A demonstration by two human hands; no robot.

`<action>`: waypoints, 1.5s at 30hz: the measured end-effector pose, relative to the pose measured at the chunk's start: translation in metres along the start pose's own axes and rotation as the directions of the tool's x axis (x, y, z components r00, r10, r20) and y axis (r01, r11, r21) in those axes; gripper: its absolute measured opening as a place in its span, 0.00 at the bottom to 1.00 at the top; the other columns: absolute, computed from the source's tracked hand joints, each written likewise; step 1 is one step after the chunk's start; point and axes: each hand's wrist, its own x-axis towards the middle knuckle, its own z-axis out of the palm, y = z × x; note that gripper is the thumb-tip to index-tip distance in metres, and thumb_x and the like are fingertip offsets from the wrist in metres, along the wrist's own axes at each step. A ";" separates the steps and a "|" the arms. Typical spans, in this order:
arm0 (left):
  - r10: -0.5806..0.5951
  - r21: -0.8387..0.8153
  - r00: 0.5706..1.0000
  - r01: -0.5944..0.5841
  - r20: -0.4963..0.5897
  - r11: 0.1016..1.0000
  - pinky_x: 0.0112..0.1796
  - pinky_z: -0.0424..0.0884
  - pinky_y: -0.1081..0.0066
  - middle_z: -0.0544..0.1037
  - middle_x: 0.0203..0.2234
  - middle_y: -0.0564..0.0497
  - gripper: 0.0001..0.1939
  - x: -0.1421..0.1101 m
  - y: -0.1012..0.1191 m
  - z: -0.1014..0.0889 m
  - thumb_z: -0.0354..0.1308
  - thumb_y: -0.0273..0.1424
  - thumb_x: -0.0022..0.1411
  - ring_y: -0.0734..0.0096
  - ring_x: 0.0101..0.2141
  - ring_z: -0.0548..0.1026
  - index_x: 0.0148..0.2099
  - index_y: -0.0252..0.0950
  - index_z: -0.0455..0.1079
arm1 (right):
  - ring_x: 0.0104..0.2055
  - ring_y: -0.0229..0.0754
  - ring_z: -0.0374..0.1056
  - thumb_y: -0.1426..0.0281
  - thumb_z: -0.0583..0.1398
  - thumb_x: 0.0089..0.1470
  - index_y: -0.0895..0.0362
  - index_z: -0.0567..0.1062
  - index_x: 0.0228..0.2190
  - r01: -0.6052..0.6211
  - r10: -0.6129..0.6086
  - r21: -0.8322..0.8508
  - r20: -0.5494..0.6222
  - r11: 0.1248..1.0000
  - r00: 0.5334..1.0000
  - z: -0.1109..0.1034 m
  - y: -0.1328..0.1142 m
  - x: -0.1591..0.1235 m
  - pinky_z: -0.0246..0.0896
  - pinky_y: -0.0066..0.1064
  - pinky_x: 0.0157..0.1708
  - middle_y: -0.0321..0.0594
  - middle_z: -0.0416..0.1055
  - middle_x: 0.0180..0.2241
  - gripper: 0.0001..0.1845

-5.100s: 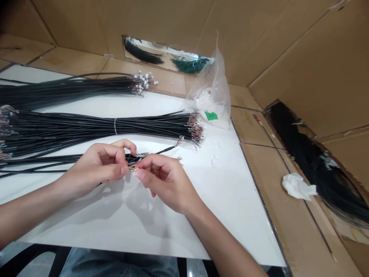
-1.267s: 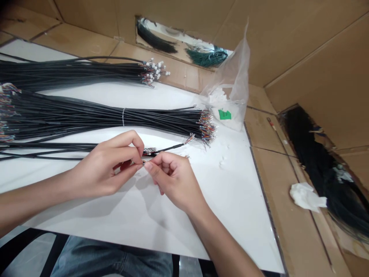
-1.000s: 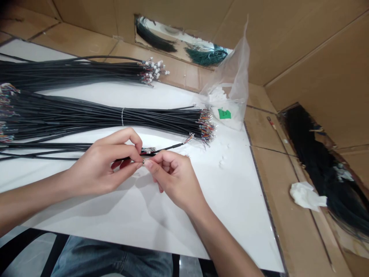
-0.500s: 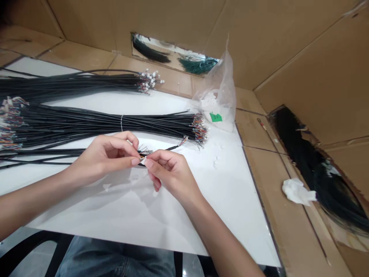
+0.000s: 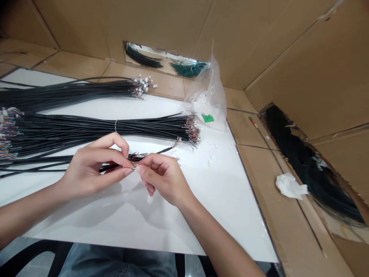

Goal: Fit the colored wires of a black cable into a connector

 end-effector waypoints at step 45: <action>-0.349 -0.293 0.937 0.325 -0.033 0.899 0.23 0.63 0.78 0.64 0.31 0.52 0.03 0.000 0.001 0.006 0.62 0.27 0.55 0.80 0.26 0.66 0.30 0.33 0.74 | 0.21 0.33 0.62 0.71 0.57 0.58 0.57 0.71 0.28 0.324 -0.516 -0.716 -0.059 0.618 0.854 0.016 -0.008 -0.010 0.59 0.25 0.20 0.35 0.69 0.22 0.07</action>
